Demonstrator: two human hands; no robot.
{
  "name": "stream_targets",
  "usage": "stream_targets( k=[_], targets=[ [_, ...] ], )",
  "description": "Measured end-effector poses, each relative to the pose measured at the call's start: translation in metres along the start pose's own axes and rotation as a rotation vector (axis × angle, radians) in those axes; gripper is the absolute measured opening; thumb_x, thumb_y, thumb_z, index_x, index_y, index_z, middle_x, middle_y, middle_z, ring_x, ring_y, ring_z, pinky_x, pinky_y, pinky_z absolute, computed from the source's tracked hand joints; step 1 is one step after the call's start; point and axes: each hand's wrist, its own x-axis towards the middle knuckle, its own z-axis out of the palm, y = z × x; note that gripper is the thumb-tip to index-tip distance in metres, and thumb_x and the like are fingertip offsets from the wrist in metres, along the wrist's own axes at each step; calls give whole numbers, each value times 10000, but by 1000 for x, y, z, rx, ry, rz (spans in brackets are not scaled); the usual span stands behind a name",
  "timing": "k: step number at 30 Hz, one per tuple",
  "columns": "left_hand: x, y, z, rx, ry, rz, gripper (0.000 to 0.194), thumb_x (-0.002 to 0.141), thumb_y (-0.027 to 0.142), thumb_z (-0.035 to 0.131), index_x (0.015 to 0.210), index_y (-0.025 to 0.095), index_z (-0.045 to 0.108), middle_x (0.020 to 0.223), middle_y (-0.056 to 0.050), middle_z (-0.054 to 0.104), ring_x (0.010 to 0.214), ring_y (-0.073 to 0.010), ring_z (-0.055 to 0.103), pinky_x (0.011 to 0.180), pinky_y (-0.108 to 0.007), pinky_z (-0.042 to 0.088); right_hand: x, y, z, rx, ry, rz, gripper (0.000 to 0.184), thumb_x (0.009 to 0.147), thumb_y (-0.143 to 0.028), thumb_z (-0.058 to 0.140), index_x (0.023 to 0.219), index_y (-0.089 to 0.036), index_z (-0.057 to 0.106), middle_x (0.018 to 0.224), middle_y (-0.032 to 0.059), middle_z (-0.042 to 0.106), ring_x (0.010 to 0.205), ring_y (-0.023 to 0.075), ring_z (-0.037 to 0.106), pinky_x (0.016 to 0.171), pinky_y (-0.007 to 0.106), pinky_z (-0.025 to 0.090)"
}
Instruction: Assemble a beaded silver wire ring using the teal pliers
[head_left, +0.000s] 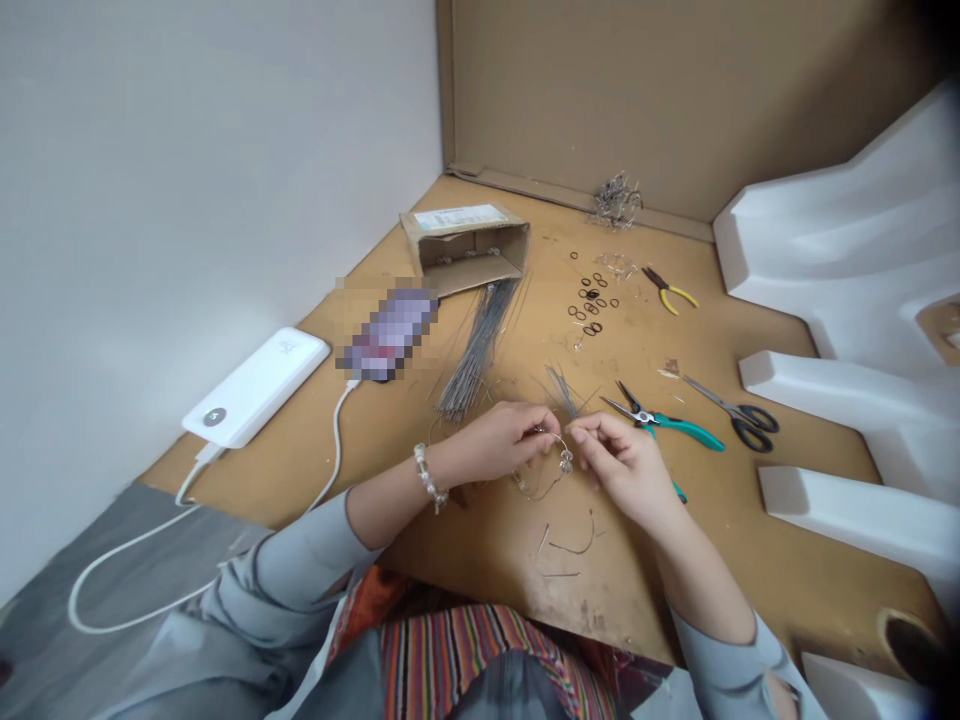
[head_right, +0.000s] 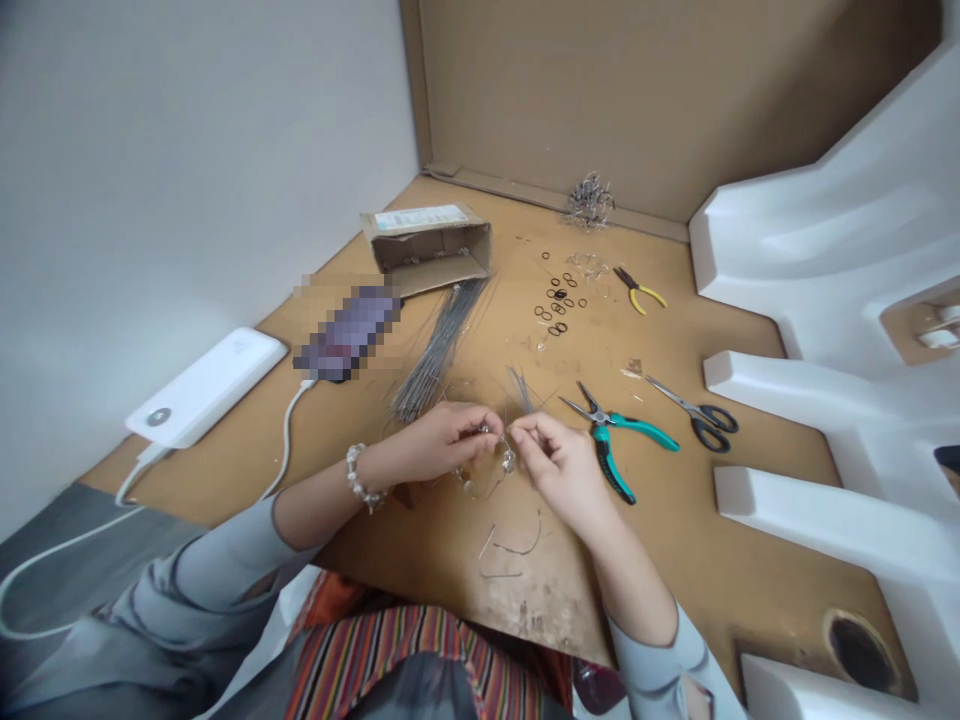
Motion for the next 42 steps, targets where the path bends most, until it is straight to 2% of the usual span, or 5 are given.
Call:
stream_targets(
  k=[13, 28, 33, 37, 42],
  targets=[
    [-2, 2, -1, 34, -80, 72, 103, 875, 206, 485, 863, 156, 574, 753, -3, 630, 668, -101, 534, 666, -218, 392, 4, -2, -4, 298, -156, 138, 285, 818, -458, 590, 765, -178, 583, 501, -64, 504, 340, 56, 410, 350, 193, 291],
    [1, -1, 5, 116, 96, 32, 193, 900, 201, 409, 843, 160, 589, 809, -29, 645, 740, -125, 567, 729, -249, 427, -3, -6, 12, 93, 56, 20, 220, 888, -405, 501, 802, -205, 536, 546, -38, 563, 408, 93, 504, 428, 221, 393],
    [0, -1, 10, 260, 136, 41, 188, 904, 191, 381, 861, 154, 560, 873, -68, 632, 797, -156, 565, 737, -273, 428, -3, -12, 20, 345, 83, 126, 224, 852, -424, 550, 814, -204, 530, 557, -37, 590, 385, 98, 513, 413, 232, 406],
    [0, 0, 8, 119, 155, -23, 163, 892, 190, 403, 886, 166, 564, 814, -29, 629, 731, -129, 558, 700, -249, 429, 0, -12, 18, 440, 113, 158, 241, 807, -432, 605, 815, -195, 563, 577, -29, 600, 393, 102, 514, 418, 241, 408],
    [2, 1, 4, -182, 72, -109, 137, 862, 213, 465, 905, 155, 582, 717, 3, 604, 624, -98, 531, 596, -211, 419, 1, -3, 7, 80, 231, -11, 194, 801, -397, 628, 785, -206, 662, 658, -2, 589, 496, 106, 496, 496, 258, 406]
  ],
)
